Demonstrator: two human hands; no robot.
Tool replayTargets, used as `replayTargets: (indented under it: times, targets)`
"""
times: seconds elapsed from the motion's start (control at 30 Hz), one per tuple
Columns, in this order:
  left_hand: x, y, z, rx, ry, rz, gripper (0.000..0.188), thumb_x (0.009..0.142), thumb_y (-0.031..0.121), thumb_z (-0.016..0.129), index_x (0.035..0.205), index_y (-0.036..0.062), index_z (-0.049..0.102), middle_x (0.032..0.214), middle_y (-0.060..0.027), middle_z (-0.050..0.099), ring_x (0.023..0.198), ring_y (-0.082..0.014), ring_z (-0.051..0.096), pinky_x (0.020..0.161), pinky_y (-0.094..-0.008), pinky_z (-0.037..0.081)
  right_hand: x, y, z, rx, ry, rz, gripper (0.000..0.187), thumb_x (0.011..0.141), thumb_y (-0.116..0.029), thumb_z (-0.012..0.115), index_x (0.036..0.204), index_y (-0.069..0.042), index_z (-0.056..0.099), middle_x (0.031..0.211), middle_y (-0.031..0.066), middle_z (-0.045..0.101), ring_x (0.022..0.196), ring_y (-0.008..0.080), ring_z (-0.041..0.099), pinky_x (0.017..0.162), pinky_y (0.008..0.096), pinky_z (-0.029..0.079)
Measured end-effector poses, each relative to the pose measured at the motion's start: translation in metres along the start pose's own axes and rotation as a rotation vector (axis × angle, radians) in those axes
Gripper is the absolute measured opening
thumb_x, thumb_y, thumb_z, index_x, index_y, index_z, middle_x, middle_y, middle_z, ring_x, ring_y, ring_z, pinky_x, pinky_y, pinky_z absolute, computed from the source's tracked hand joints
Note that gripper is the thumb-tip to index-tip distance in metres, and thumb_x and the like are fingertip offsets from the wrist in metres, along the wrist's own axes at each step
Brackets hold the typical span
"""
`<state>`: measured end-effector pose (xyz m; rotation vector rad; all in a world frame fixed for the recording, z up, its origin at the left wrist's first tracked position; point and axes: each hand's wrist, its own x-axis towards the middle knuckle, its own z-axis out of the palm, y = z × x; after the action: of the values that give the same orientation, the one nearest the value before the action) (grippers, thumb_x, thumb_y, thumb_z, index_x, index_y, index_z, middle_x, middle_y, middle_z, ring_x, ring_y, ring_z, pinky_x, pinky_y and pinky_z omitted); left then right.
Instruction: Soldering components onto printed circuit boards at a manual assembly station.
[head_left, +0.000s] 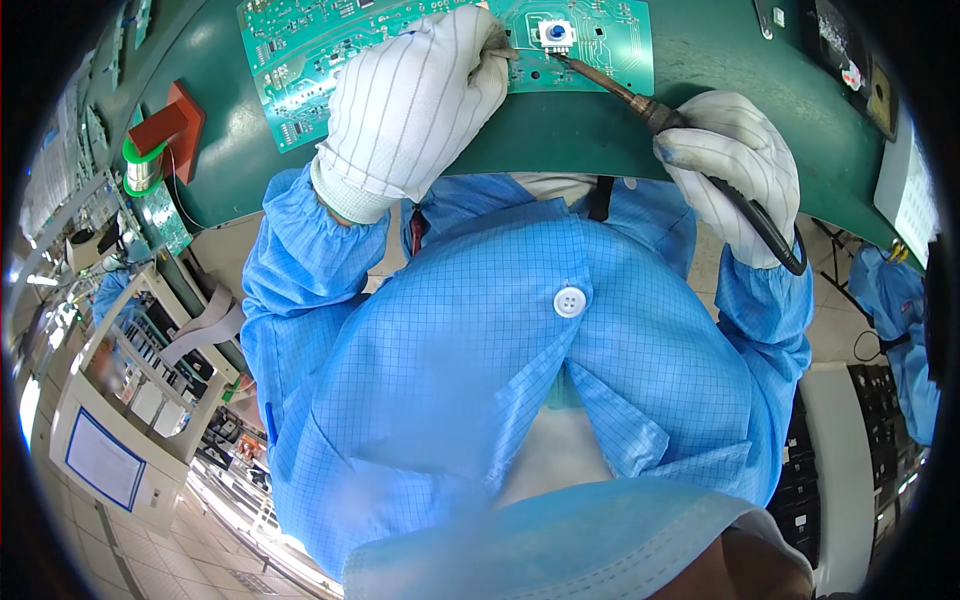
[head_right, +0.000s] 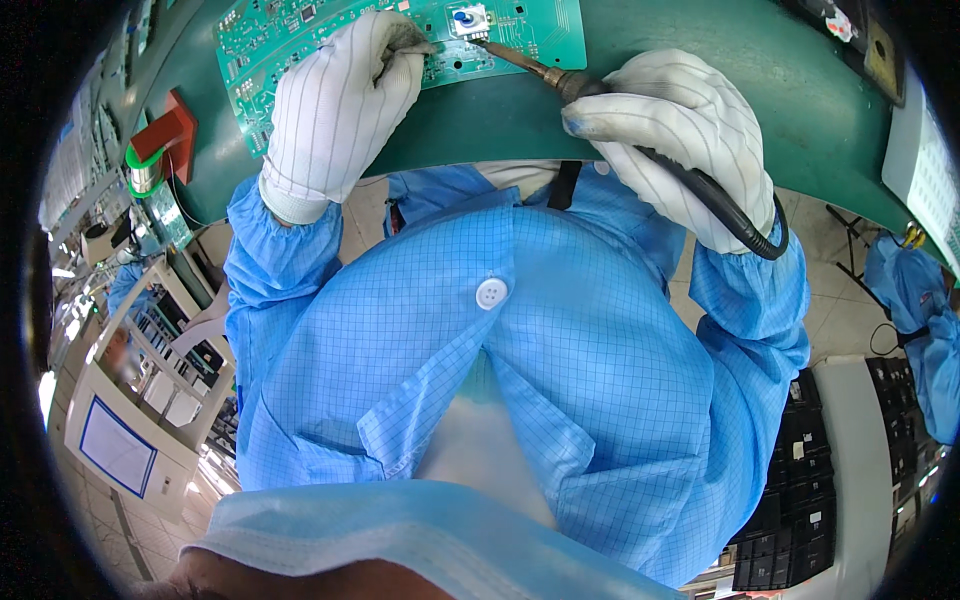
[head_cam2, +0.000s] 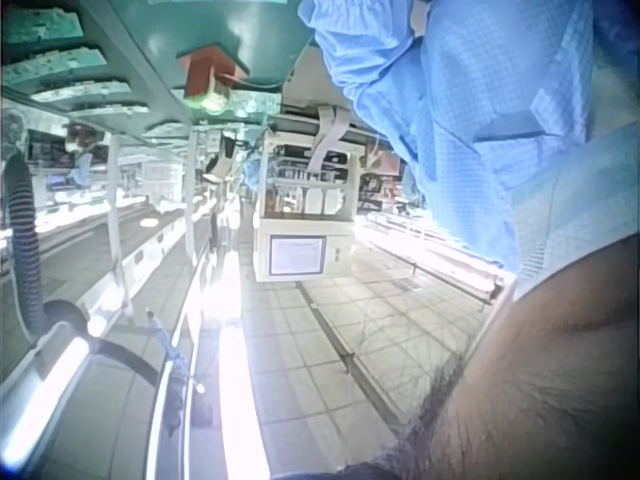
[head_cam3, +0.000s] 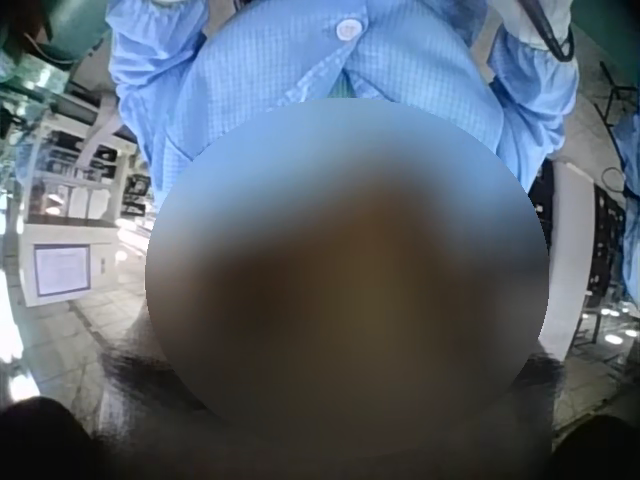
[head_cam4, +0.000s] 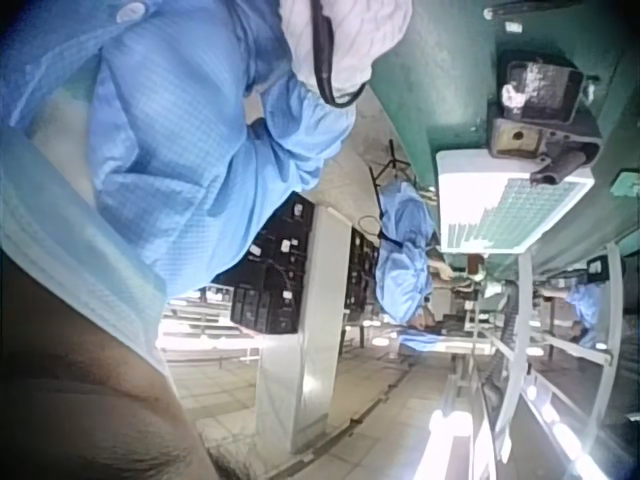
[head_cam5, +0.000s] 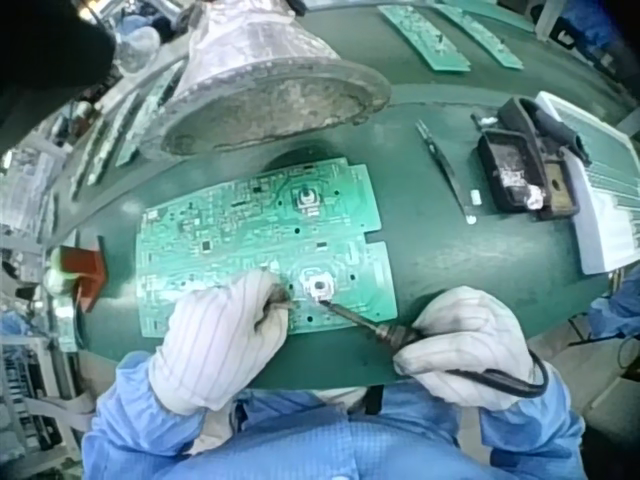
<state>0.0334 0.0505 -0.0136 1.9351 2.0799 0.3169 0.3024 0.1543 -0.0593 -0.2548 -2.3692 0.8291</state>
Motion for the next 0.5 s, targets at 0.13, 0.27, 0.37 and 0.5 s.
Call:
replayTargets:
  times: [0.13,0.27,0.37,0.5]
  targets:
    - [0.002,0.0023,-0.0022,0.01,0.001,0.006,0.008,0.09,0.016,0.065,0.091,0.0086,0.062,0.074,-0.0164,0.066,0.067,-0.036,0.068,0.061,-0.046,0.053,-0.0006,0.0006,-0.0005,0.041,0.01,0.015,0.026,0.076,-0.007,0.08,0.102,-0.009,0.075,0.1,0.0042,0.077,0.091,0.0267,0.07,0.082,0.0384,0.056]
    - [0.0022,-0.0006,-0.0003,0.02,0.005,0.002,0.007,0.09,0.016,0.065,0.091,0.0091,0.063,0.074,-0.0159,0.066,0.066,-0.0356,0.068,0.06,-0.0454,0.053,-0.0006,0.0015,0.0004,0.045,0.001,0.007,0.027,0.076,-0.007,0.08,0.102,-0.008,0.075,0.1,0.0047,0.077,0.092,0.0271,0.071,0.083,0.0383,0.056]
    - [0.0014,-0.0019,0.0,-0.014,0.019,0.019,0.007,0.09,0.015,0.065,0.09,0.0091,0.063,0.074,-0.016,0.066,0.066,-0.0355,0.068,0.06,-0.0455,0.053,0.0,0.0013,0.001,0.062,0.026,0.011,0.026,0.077,-0.007,0.08,0.102,-0.008,0.075,0.1,0.0055,0.077,0.092,0.0275,0.071,0.083,0.0386,0.057]
    - [0.0004,-0.0004,-0.0026,-0.017,0.011,0.01,0.006,0.09,0.015,0.064,0.091,0.0087,0.063,0.076,-0.0164,0.067,0.067,-0.0354,0.069,0.061,-0.0454,0.053,0.0019,0.0003,0.0006,0.047,-0.024,0.0,0.027,0.077,-0.007,0.08,0.103,-0.008,0.076,0.102,0.0059,0.077,0.091,0.0278,0.071,0.082,0.0388,0.057]
